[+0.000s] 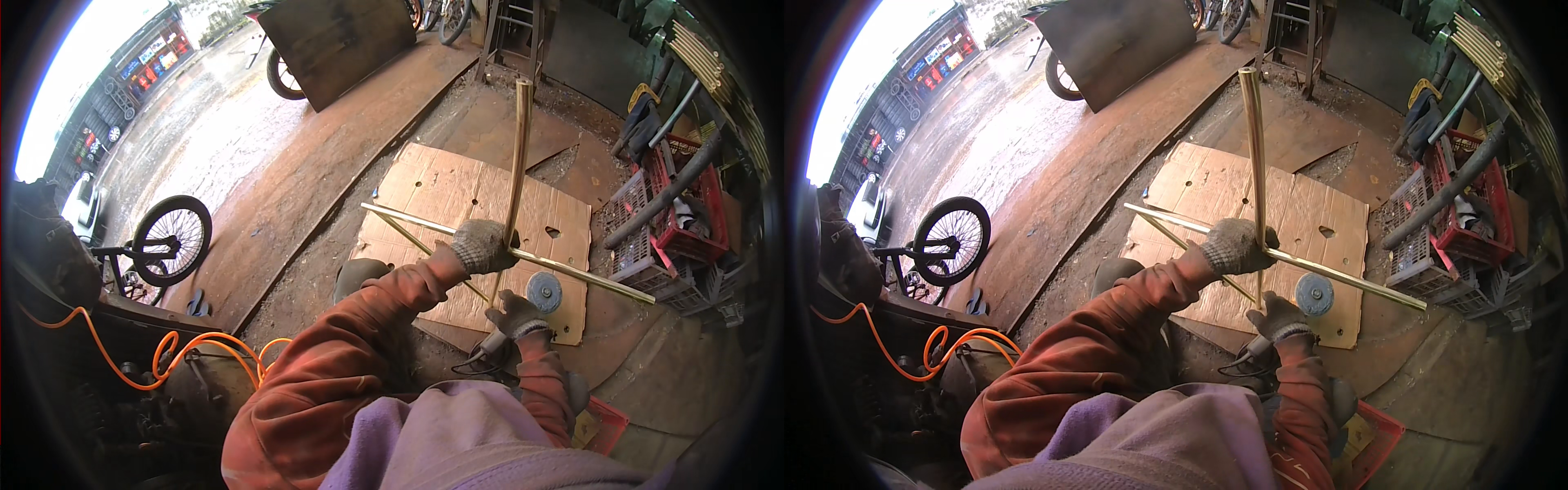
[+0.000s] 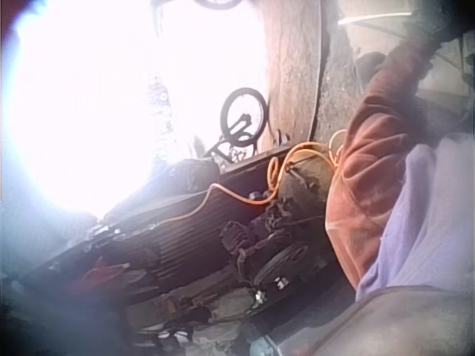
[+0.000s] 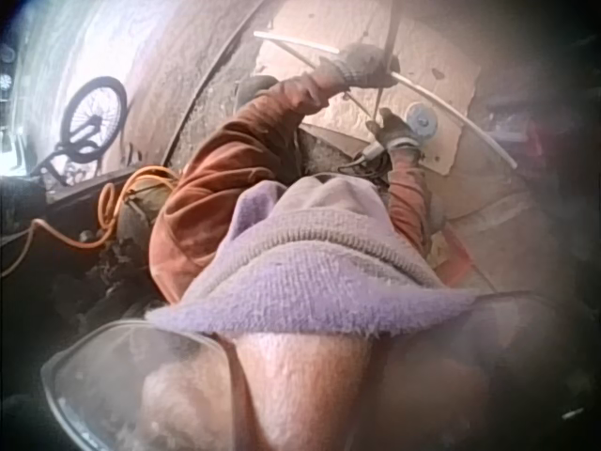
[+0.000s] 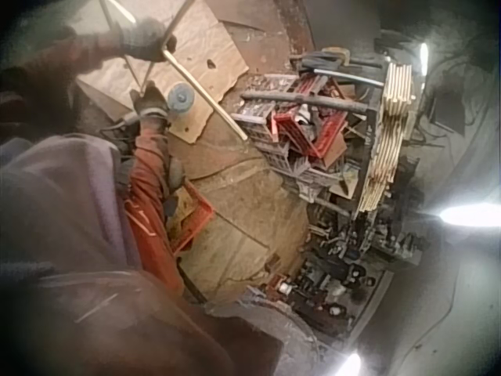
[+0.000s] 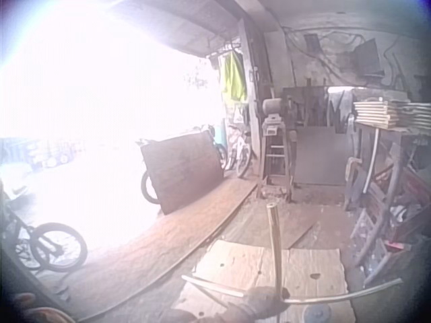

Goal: The person uses a power grinder to smooth the joints and surfaces of a triangular metal frame while holding it with gloved hands on a workshop floor.

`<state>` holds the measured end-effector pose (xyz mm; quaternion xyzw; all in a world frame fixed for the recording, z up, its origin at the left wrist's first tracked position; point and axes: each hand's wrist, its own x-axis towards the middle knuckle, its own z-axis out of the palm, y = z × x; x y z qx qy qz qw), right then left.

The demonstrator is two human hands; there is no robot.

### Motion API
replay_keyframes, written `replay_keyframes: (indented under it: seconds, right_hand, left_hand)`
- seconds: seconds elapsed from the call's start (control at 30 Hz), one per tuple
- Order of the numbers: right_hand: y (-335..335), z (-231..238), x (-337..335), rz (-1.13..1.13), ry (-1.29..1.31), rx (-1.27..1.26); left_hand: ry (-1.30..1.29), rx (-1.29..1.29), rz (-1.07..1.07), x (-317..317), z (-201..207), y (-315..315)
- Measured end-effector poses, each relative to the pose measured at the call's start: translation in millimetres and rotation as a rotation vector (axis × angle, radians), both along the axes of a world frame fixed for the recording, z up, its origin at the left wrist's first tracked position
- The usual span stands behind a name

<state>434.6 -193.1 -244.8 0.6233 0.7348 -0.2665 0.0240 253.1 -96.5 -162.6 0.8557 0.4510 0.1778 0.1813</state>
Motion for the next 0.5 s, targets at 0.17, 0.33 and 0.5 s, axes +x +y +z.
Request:
replay_keyframes:
  seconds: [0.17,0.33,0.5]
  right_hand:
    - [-1.6,-0.5,1.6,0.010,0.009,0.034]
    - [-2.1,-4.1,2.2,0.018,0.014,0.068]
    - [-2.6,-3.5,3.4,0.017,0.014,0.074]
  left_hand:
    - [-0.003,-0.005,-0.003,-0.9,-0.3,0.5]
    - [-0.003,-0.018,0.006,-0.8,-0.3,0.8]
    - [-0.016,0.003,-0.007,-0.2,-3.0,1.8]
